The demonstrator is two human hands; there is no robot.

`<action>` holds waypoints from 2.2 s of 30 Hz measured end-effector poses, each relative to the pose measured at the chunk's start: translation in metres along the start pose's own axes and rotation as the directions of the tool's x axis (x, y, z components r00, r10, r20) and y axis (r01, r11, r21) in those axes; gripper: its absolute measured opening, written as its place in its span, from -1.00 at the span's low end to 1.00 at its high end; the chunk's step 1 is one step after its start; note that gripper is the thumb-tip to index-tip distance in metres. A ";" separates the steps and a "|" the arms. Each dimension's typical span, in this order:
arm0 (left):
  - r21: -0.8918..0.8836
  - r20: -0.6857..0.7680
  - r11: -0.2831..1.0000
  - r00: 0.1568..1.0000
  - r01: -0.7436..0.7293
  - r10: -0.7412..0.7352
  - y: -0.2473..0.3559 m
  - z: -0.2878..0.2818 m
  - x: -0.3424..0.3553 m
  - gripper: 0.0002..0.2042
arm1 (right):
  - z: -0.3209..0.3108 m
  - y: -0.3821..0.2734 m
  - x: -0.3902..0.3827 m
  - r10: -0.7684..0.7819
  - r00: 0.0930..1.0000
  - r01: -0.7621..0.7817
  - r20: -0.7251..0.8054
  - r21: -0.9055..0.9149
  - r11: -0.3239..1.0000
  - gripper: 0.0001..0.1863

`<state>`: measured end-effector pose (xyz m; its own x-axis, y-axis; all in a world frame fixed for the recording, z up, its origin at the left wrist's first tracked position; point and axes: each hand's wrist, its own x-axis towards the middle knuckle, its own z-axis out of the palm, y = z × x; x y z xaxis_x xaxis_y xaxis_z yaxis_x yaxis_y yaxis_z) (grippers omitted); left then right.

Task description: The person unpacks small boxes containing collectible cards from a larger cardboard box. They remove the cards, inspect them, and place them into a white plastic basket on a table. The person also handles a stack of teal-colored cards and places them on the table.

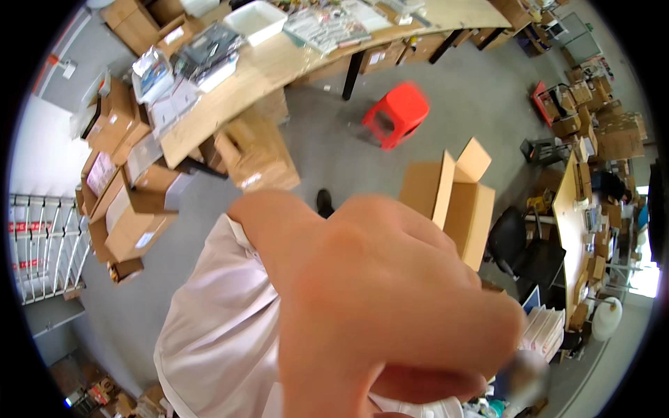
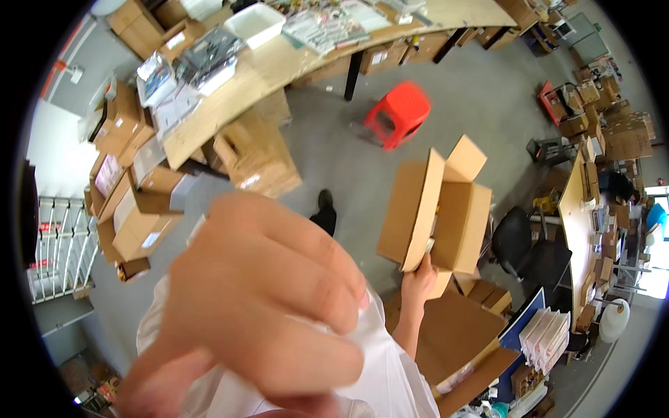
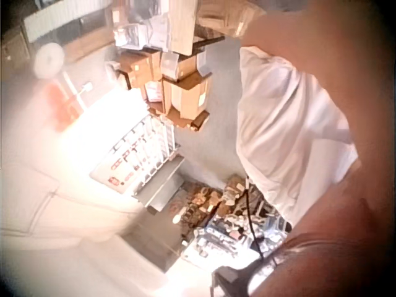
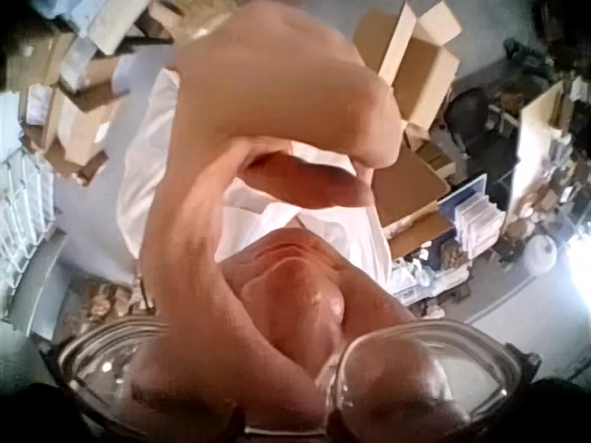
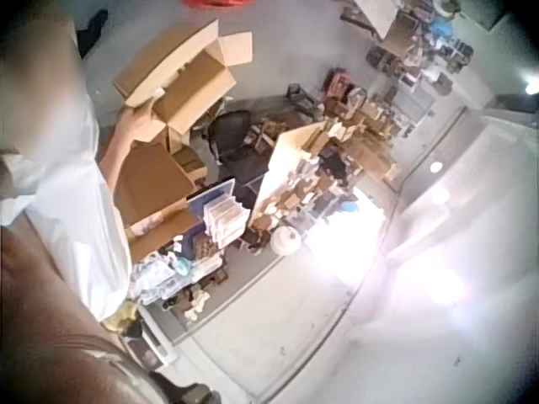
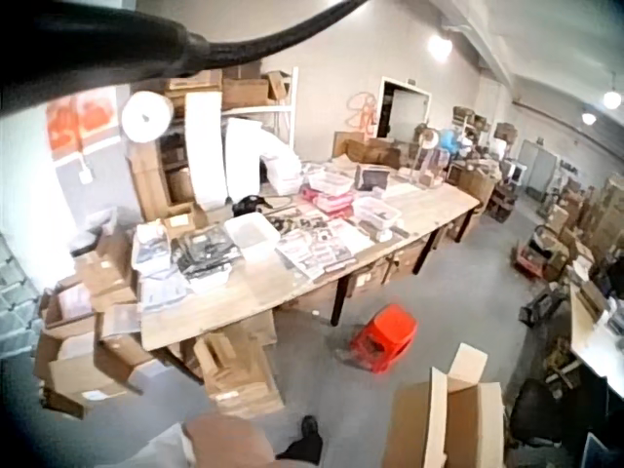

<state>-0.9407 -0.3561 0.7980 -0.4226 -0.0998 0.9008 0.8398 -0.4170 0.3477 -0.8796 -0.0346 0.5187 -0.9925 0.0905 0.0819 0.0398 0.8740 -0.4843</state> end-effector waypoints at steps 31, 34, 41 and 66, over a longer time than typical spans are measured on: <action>-0.459 -0.811 0.455 -0.150 0.763 -0.566 -0.350 -0.403 -0.085 -0.57 | 0.247 -0.294 0.563 -0.869 0.291 0.853 0.401 0.302 0.425 -0.81; -0.542 -0.817 0.579 -0.222 0.609 -0.532 -0.374 -0.445 -0.096 -0.62 | 0.287 -0.320 0.627 -0.884 0.140 0.873 0.447 0.365 0.323 -0.83; -0.550 -0.813 0.817 -0.331 0.173 -0.478 -0.418 -0.486 -0.107 -0.65 | 0.368 -0.396 0.748 -0.930 -0.154 0.936 0.333 0.349 -0.030 -0.87; -0.493 -0.868 0.821 -0.227 0.289 -0.441 -0.507 -0.609 -0.196 -0.40 | 0.502 -0.446 0.851 -0.853 -0.383 0.785 0.353 0.611 -0.099 -0.86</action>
<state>-1.4911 -0.6752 0.2869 -0.5703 -0.5779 -0.5838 0.3995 -0.8161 0.4176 -1.7995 -0.5871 0.3670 0.3056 -0.9493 0.0740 -0.8538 -0.3076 -0.4199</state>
